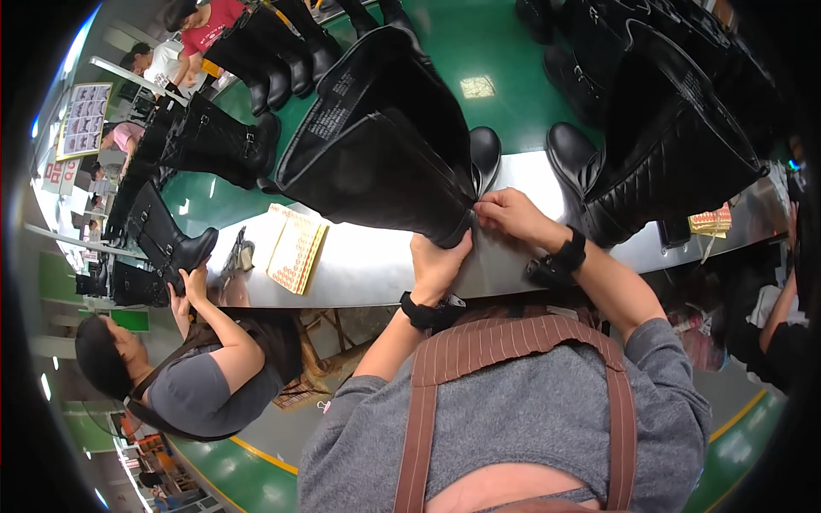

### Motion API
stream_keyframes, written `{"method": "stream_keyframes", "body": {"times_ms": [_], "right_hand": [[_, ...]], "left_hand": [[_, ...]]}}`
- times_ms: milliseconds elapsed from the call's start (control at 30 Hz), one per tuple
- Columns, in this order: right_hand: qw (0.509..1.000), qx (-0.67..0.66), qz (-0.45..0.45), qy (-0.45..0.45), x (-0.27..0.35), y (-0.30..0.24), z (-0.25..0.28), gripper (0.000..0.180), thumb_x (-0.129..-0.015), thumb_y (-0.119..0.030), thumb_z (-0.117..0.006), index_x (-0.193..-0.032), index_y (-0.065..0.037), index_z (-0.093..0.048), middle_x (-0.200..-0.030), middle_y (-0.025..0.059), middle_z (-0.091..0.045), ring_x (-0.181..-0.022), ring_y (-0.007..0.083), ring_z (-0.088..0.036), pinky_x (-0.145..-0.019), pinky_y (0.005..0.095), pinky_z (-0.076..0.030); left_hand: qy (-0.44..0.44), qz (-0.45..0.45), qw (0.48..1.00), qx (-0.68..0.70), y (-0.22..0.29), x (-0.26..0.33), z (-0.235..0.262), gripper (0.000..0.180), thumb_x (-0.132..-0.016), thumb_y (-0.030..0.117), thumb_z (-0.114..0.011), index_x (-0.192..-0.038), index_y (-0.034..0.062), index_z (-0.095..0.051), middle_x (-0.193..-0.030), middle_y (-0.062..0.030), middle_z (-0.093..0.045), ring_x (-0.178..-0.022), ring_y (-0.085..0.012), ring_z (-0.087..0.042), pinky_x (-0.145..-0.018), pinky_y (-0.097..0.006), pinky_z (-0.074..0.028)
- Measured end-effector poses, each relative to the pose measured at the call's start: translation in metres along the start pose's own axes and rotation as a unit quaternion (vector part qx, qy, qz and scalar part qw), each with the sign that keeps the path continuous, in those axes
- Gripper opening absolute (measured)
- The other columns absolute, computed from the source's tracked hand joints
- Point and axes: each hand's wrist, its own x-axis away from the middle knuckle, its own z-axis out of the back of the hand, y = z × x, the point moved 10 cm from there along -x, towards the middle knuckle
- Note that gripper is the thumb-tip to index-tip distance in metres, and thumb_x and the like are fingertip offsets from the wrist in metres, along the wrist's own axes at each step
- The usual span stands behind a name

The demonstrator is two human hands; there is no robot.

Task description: Inspecting, zipping, and pairing black boots on a factory assembly line.

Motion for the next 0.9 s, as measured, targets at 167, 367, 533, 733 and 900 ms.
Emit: {"method": "stream_keyframes", "body": {"times_ms": [167, 367, 533, 733, 900], "right_hand": [[0.983, -0.143, 0.113, 0.018, 0.029, -0.08, 0.006, 0.033, -0.096, -0.025, -0.054, -0.071, -0.004, -0.06, -0.058, -0.0015, -0.053, -0.05, 0.0052, -0.047, -0.047, 0.0213, -0.037], [0.979, -0.141, 0.148, 0.021, 0.063, -0.173, 0.01, 0.034, -0.099, -0.024, -0.051, -0.073, -0.003, -0.057, -0.06, -0.0023, -0.052, -0.049, 0.0038, -0.045, -0.045, 0.019, -0.036], [0.957, -0.149, 0.25, -0.015, 0.084, -0.235, 0.019, 0.034, -0.098, -0.027, -0.054, -0.075, -0.002, -0.062, -0.063, -0.0012, -0.056, -0.052, 0.0034, -0.05, -0.047, 0.0185, -0.042], [0.949, -0.11, 0.294, 0.014, 0.08, -0.237, 0.018, 0.035, -0.099, -0.027, -0.051, -0.076, -0.003, -0.062, -0.065, -0.002, -0.056, -0.054, 0.0028, -0.05, -0.048, 0.0175, -0.041], [0.952, -0.067, 0.297, 0.046, 0.079, -0.23, 0.031, 0.034, -0.1, -0.027, -0.052, -0.078, -0.004, -0.062, -0.065, -0.0023, -0.055, -0.054, 0.0025, -0.048, -0.05, 0.0171, -0.038]], "left_hand": [[-0.013, 0.022, 0.998, -0.06, 0.001, -0.001, -0.004, 0.031, -0.07, 0.012, -0.078, -0.096, 0.0, -0.067, -0.091, -0.0106, -0.07, -0.083, -0.019, -0.068, -0.075, -0.031, -0.052], [0.018, -0.008, 1.0, -0.021, 0.007, 0.002, 0.0, 0.042, -0.07, 0.015, -0.078, -0.105, 0.0001, -0.061, -0.095, -0.0118, -0.07, -0.09, -0.0214, -0.068, -0.078, -0.033, -0.052], [-0.017, 0.008, 1.0, -0.01, 0.003, 0.003, -0.007, 0.039, -0.072, 0.013, -0.077, -0.106, -0.0003, -0.062, -0.096, -0.0113, -0.07, -0.091, -0.0203, -0.068, -0.078, -0.032, -0.051], [-0.009, 0.006, 1.0, 0.014, 0.003, -0.001, -0.002, 0.043, -0.073, 0.009, -0.074, -0.112, -0.0022, -0.06, -0.1, -0.0138, -0.066, -0.095, -0.0228, -0.063, -0.085, -0.034, -0.048], [0.115, -0.195, 0.952, 0.207, 0.093, -0.012, 0.086, 0.077, -0.08, 0.023, -0.066, -0.141, -0.0038, -0.027, -0.127, -0.0131, -0.039, -0.119, -0.0244, -0.037, -0.104, -0.035, -0.024]]}}
